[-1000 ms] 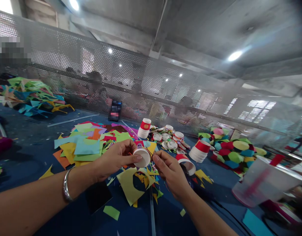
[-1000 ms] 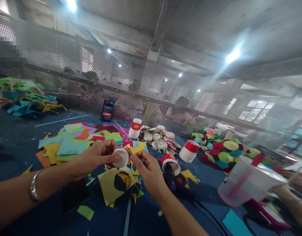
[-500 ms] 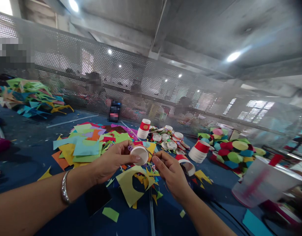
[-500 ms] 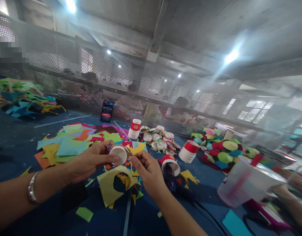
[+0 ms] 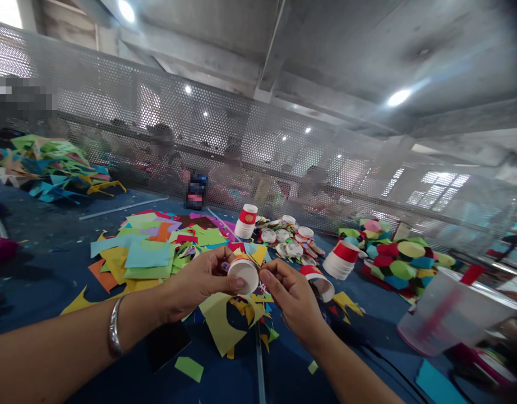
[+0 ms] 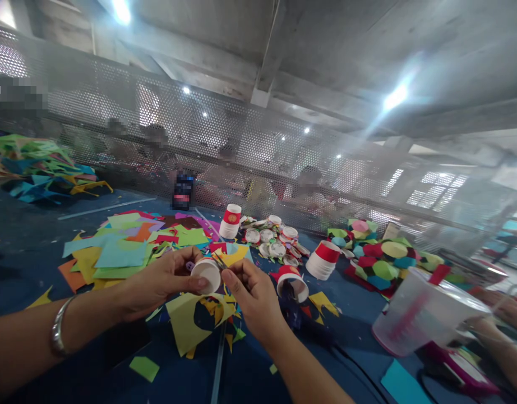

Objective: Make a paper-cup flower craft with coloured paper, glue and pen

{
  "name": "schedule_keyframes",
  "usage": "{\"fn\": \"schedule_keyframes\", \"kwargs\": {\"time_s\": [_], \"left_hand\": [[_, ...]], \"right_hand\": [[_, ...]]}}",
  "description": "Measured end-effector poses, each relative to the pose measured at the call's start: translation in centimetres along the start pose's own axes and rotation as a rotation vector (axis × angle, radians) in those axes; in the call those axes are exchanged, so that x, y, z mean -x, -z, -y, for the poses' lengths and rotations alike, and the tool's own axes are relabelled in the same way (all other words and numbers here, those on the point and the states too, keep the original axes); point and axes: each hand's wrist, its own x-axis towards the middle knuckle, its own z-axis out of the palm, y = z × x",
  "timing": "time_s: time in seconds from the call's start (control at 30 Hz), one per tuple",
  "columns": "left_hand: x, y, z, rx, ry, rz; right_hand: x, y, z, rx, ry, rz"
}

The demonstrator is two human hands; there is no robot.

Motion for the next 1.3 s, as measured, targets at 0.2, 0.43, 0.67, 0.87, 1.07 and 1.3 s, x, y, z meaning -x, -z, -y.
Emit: {"fn": "schedule_keyframes", "kwargs": {"time_s": [0.2,0.43,0.67,0.87,1.07,1.3], "left_hand": [[-0.1,0.3,0.5,-0.029,-0.017,0.024],[0.0,0.2,0.4,-0.056,-0.010,0.018],[-0.1,0.5,0.6,-0.071,-0.014,0.035],[-0.2,0.5,0.4,-0.072,-0.008,0.012],[-0.2,0.4,0.2,-0.049,-0.003,0.013],[-0.3,0.6,0.2,-0.077,-0.026,-0.007]], "right_hand": [[0.0,0.0,-0.2,0.013,0.036,0.020],[0.0,0.1,0.2,0.023,0.046,0.040],[-0.1,0.1,0.4,0.031,0.045,0.043],[0.0,0.0,0.2,0.073,0.058,0.038],[-0.1,0.0,-0.3,0.044,-0.013,-0.013],[-0.3,0.3,-0.6,-0.081,-0.116,-0.009]]}}
